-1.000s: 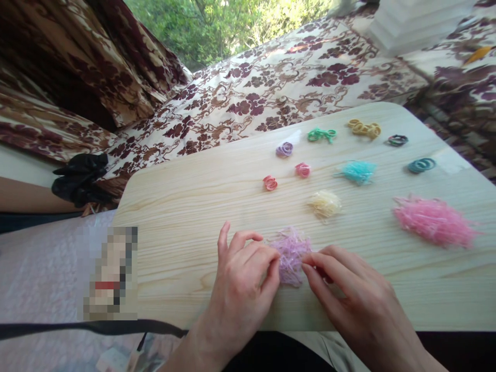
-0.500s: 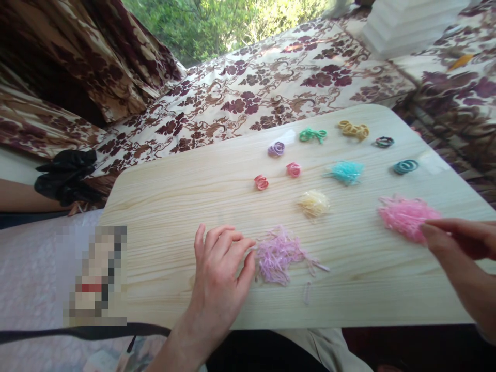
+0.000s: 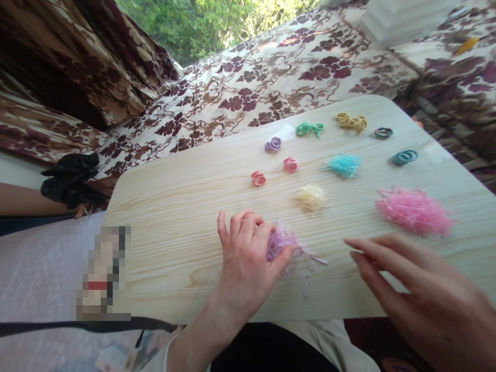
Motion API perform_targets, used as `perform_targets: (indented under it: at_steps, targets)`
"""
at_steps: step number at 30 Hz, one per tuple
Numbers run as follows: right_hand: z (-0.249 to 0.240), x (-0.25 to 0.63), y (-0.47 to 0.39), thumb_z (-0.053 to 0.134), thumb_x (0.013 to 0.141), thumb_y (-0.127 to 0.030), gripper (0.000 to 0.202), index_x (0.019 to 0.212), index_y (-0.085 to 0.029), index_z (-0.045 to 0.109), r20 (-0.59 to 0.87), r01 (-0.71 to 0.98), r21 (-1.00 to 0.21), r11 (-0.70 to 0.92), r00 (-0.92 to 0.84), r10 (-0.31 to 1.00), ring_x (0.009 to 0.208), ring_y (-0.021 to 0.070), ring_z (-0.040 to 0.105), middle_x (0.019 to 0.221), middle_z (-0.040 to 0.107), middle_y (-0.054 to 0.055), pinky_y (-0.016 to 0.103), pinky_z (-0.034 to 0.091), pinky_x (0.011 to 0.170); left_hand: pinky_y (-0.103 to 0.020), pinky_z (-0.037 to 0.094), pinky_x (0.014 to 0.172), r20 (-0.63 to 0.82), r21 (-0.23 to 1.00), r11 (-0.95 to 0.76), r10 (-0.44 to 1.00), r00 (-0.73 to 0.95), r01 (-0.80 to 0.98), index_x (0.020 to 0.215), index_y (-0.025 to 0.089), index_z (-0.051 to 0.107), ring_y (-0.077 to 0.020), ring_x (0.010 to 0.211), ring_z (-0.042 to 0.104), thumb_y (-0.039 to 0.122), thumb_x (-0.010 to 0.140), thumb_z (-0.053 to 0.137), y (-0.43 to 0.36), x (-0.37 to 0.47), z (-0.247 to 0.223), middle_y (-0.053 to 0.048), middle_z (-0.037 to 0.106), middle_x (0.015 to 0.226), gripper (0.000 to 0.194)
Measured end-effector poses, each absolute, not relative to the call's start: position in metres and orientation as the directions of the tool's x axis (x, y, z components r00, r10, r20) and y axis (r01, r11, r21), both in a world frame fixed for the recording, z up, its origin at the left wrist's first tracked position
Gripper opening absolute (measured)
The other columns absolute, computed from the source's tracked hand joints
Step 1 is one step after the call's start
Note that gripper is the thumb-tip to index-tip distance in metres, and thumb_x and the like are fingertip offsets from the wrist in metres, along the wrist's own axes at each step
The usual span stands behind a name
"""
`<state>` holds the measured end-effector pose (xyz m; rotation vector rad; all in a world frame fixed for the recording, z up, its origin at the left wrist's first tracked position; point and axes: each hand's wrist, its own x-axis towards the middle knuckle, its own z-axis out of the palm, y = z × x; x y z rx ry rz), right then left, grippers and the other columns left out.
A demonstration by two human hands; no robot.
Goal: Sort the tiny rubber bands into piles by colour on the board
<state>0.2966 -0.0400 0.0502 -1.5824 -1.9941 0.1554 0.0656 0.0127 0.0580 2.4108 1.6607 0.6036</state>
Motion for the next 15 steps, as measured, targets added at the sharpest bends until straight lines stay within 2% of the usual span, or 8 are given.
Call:
perform_targets:
  at_steps: [4, 7, 11, 15]
  targets:
    - [0.047, 0.264, -0.043, 0.046, 0.097, -0.024, 0.023, 0.113, -0.022, 0.063, 0.288, 0.833, -0.429, 0.349, -0.240, 0.927, 0.075, 0.0163, 0.060, 0.091, 0.064, 0.004, 0.031, 0.047, 0.070, -0.060, 0.017, 0.113, 0.249, 0.344, -0.388, 0.916, 0.316, 0.855, 0.086, 0.022, 0.064, -0.0257, 0.110, 0.054, 0.026, 0.086, 0.065, 0.014, 0.065, 0.055, -0.004, 0.065, 0.095, 0.004]
    - [0.048, 0.256, -0.041, 0.044, 0.097, -0.021, 0.025, 0.113, -0.021, 0.064, 0.293, 0.842, -0.387, 0.376, -0.274, 0.916, 0.070, 0.0162, 0.057, 0.084, 0.062, 0.004, 0.031, 0.045, 0.067, -0.059, 0.016, 0.113, 0.251, 0.360, -0.396, 0.913, 0.322, 0.845, 0.082, 0.022, 0.063, -0.0241, 0.108, 0.055, 0.022, 0.089, 0.062, 0.014, 0.064, 0.055, -0.002, 0.066, 0.091, 0.006]
    - [0.054, 0.247, -0.040, 0.040, 0.094, -0.013, 0.027, 0.097, -0.020, 0.066, 0.302, 0.806, -0.409, 0.427, -0.322, 0.897, 0.067, 0.0158, 0.055, 0.076, 0.059, 0.003, 0.030, 0.042, 0.064, -0.058, 0.018, 0.112, 0.242, 0.385, -0.380, 0.921, 0.306, 0.841, 0.080, 0.022, 0.064, -0.0235, 0.105, 0.056, 0.020, 0.090, 0.058, 0.016, 0.061, 0.059, -0.002, 0.066, 0.089, 0.011]
    - [0.059, 0.248, -0.037, 0.040, 0.094, -0.012, 0.026, 0.086, -0.020, 0.063, 0.312, 0.789, -0.425, 0.443, -0.331, 0.890, 0.066, 0.0152, 0.053, 0.075, 0.059, 0.003, 0.029, 0.040, 0.063, -0.055, 0.025, 0.110, 0.238, 0.395, -0.357, 0.930, 0.281, 0.846, 0.080, 0.022, 0.064, -0.0241, 0.106, 0.056, 0.018, 0.090, 0.058, 0.019, 0.053, 0.062, -0.003, 0.066, 0.088, 0.012]
